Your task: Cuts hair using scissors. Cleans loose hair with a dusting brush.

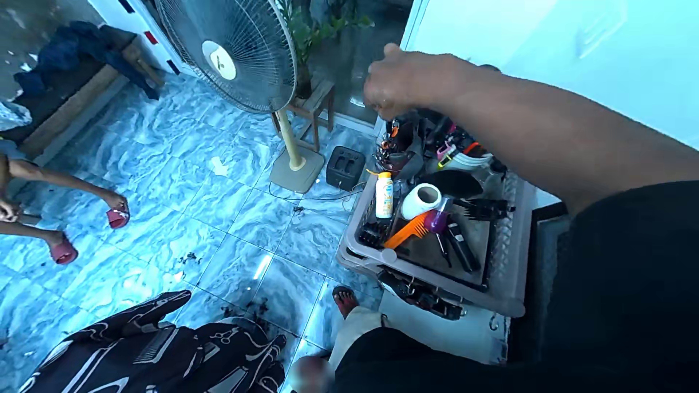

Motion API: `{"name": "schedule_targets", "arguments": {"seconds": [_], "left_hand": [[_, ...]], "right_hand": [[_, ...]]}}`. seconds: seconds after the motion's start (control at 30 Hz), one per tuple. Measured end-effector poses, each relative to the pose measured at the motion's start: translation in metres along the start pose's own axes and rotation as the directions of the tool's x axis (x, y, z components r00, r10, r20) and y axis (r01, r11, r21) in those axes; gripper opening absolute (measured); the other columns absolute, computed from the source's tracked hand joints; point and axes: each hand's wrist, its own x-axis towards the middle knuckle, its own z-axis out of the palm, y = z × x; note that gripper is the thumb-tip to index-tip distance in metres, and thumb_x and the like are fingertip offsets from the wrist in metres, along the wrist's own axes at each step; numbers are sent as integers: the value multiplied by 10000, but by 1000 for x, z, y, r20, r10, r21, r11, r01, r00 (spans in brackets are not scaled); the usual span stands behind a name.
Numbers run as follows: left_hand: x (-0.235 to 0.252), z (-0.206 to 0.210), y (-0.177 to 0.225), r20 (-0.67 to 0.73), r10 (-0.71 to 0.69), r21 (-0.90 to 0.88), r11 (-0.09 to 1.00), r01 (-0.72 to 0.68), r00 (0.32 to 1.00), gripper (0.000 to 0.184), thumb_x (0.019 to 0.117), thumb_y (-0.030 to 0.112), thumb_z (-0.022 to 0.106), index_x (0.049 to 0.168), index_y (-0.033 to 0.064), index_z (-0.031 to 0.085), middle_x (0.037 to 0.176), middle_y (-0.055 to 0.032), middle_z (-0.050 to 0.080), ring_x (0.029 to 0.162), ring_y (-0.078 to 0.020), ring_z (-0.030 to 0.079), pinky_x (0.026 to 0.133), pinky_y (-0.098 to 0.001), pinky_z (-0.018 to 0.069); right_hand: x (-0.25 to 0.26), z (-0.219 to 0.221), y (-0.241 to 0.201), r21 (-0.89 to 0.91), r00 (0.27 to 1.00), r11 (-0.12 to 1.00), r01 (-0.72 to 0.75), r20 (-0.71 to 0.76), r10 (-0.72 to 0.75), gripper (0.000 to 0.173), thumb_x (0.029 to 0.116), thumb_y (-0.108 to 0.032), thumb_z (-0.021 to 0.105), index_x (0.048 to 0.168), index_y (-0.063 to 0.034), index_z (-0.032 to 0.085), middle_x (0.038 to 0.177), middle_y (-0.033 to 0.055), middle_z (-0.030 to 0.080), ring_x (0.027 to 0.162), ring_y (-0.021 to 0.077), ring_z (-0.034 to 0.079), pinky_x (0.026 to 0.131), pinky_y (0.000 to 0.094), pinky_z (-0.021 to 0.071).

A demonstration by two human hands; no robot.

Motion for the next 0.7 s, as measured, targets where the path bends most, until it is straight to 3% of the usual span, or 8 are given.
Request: {"name": "schedule_targets", "arguments": {"seconds": [0.13,0.23,0.3,0.37,0.47,0.53,0.63,0.7], "left_hand": [[26,19,1,124,-33,51,998,27,992,376,1058,318,542,1098,1,741,1044,-166,739,1020,-247,698,980,-499,527],[25,4,40,268,-132,56,991,121,954,256,1009,177,614,1138,-17,721,1090,-171,734,1042,-253,694,998,-479,528],[19,-12,69,372,-220,29,974,226,902,258,1002,126,629,1199,-31,686,1147,-172,719,1087,-241,678,1033,-460,511],[14,-17,47,386,-111,-38,990,136,916,243,948,181,632,1092,10,726,986,-95,746,931,-160,702,910,-405,575],[6,-22,45,381,-70,-92,989,113,922,247,938,212,613,1045,17,720,907,-52,732,845,-106,682,840,-367,583],[9,-23,38,346,-79,-43,994,100,935,219,954,188,603,1042,12,699,894,-51,708,829,-100,663,821,-354,574],[19,-12,-16,158,-22,-13,1000,24,987,187,985,169,602,1011,3,686,837,-65,682,765,-122,647,761,-365,572],[22,-9,-53,30,-1,-29,1000,1,1000,195,1006,180,625,1002,-10,673,796,-82,668,718,-154,637,715,-390,565]], "right_hand": [[23,30,-8,35,986,997,69,152,-73,118,821,-182,787,827,-95,708,806,131,663,861,364,656,858,641,465],[29,62,-18,259,968,963,71,216,-129,218,953,-285,656,926,-80,722,868,144,680,887,364,678,776,630,528],[27,73,-22,464,971,883,72,169,-168,326,1081,-285,470,1176,-85,709,1084,164,709,1069,361,672,934,628,501],[20,82,-22,598,988,800,46,89,-124,407,1117,-297,359,1329,-107,650,1263,168,674,1219,350,625,1053,614,453],[-13,88,-31,593,997,804,-29,-39,64,376,1067,-375,439,1352,-220,629,1353,102,606,1272,326,573,1027,655,437],[-59,88,-43,678,959,733,-57,-168,230,354,1023,-356,540,1320,-191,641,1311,86,617,1202,282,603,1019,600,459],[-158,96,-77,909,820,406,-91,-162,548,359,1053,-335,547,1282,-71,628,1141,101,697,984,190,713,898,434,612],[-218,119,-109,950,647,154,-273,63,760,384,1052,-362,545,1256,-48,630,1078,141,702,886,240,730,797,487,637]]}}
